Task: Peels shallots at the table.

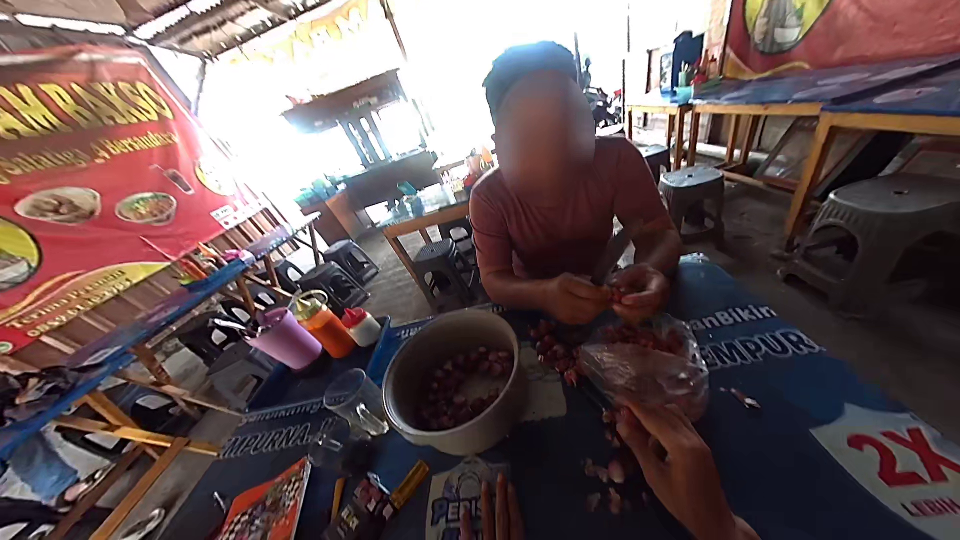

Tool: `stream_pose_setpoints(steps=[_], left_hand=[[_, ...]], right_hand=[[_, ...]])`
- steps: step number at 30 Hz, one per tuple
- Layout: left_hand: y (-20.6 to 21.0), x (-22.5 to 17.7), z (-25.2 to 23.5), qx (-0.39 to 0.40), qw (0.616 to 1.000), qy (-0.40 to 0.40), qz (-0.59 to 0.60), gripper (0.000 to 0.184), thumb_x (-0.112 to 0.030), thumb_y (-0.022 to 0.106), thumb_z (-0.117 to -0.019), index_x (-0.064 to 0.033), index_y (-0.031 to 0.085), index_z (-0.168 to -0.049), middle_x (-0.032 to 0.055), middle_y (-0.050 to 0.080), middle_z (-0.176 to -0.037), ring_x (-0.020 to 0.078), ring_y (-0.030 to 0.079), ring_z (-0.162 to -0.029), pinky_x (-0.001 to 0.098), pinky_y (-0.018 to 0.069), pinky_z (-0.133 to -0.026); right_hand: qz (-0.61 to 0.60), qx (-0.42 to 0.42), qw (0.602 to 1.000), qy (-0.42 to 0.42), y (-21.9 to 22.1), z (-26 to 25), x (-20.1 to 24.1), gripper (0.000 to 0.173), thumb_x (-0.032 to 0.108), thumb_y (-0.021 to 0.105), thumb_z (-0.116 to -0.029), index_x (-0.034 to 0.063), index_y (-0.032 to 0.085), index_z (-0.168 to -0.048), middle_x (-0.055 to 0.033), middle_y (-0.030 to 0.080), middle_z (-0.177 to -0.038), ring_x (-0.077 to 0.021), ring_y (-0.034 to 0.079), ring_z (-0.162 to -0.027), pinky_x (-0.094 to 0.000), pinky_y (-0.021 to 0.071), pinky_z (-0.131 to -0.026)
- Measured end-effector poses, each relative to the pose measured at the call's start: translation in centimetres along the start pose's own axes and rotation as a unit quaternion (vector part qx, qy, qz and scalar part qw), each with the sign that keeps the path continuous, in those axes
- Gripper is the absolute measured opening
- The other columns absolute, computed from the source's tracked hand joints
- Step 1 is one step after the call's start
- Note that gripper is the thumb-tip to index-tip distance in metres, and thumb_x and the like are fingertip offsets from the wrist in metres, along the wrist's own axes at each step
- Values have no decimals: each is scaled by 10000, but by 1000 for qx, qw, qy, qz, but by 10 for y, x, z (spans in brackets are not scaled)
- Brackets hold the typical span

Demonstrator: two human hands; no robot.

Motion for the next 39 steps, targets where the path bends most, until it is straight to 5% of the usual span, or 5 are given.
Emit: stream_pose_setpoints(steps=[12,17,24,35,39], left_hand=[[-19,-14,-1,-155,985,73,-11,1452,-1019,274,-692,168,261,-1529,422,256,-1562,567,229,-1481,794,133,-1110],[-57,-37,-37,-256,943,124,172,832,-586,618,-939,112,540,-1384,227,689,-1232,326,689,-1102,471,554,-934],[-60,-81,-97,-101,849,89,510,442,-203,658,-988,97,622,-1310,115,760,-1030,108,739,-871,267,611,-807],[-67,-78,-106,-171,833,156,502,244,-147,651,-977,41,741,-1104,93,749,-954,80,723,-839,231,609,-789],[-126,-50,-102,-294,884,155,328,224,-215,671,-963,-37,769,-1057,43,756,-944,96,720,-855,294,617,-775]], right_hand=[[-352,103,895,255,5,-9,-10,275,150,542,-1044,-22,653,-1228,-35,759,-1047,-78,713,-860,-217,576,-658],[-423,116,839,323,9,-3,-4,241,121,575,-1025,-12,708,-1176,-30,747,-994,-57,666,-757,-187,539,-633],[-294,61,935,188,-7,4,26,192,45,659,-956,-44,743,-1105,-33,768,-969,-10,688,-735,-163,584,-662],[-142,23,979,144,-16,7,21,168,170,642,-986,20,713,-1012,17,729,-882,25,669,-743,-135,565,-656],[52,83,987,126,-22,21,2,296,324,593,-997,85,758,-1058,-63,734,-980,-171,697,-876,-337,585,-727]])
Point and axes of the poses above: each hand's wrist, its own z-axis away from the middle knuckle, its own y-axis out of the palm, x = y × z, the point moved 8 cm from there along -z, towards the middle knuckle
